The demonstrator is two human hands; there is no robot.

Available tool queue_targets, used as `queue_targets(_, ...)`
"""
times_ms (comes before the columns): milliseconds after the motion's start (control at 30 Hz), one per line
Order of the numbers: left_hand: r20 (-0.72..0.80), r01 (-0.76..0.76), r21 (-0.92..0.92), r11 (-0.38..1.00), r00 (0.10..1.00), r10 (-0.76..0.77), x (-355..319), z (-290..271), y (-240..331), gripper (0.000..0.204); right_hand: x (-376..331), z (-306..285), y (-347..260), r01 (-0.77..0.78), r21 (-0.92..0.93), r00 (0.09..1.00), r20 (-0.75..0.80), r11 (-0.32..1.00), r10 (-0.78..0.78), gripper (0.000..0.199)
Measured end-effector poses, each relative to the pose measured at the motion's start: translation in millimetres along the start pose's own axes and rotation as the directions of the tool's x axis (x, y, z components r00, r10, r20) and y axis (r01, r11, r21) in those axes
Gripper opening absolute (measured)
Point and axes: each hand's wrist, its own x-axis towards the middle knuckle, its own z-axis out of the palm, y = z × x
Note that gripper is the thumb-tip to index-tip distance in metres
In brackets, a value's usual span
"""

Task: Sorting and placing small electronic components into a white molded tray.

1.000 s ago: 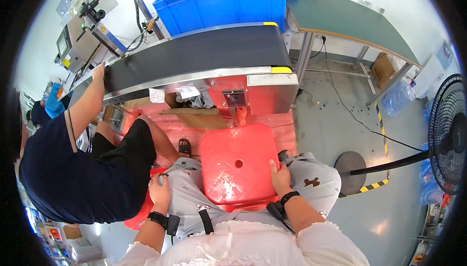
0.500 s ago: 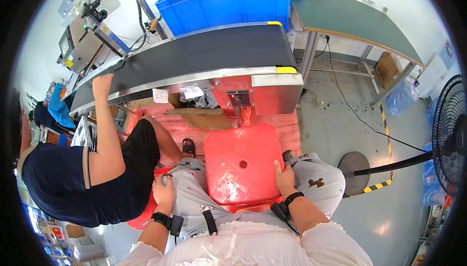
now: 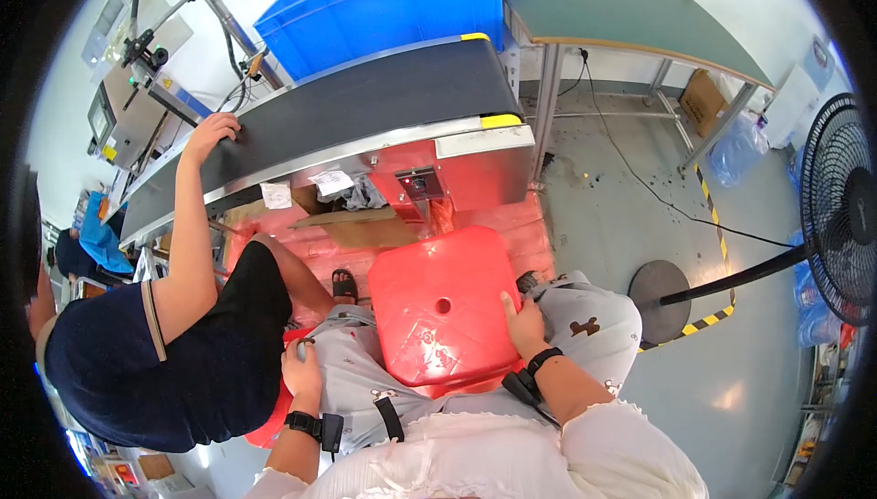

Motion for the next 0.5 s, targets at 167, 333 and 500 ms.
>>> queue_targets(167,0.019,0.007,0.001,1.000,1.000,-0.007,1,1,-1,0.042,-4,-6,-8,-0.016,-0.021,1.000,0.024,1.000,0.017,0.078)
queue_targets(333,0.015,-0.008,-0.010,1.000,1.000,0.008,0,1,3,0.043,-2,-8,-8,-0.051,-0.029,0.998,0.020,0.998,0.052,0.075)
queue_targets(500,0.014,0.011,-0.001,1.000,1.000,-0.011,0,-4,8,0.044,1,-4,-2,-0.004,0.035,1.000,0.020,0.999,0.003,0.071)
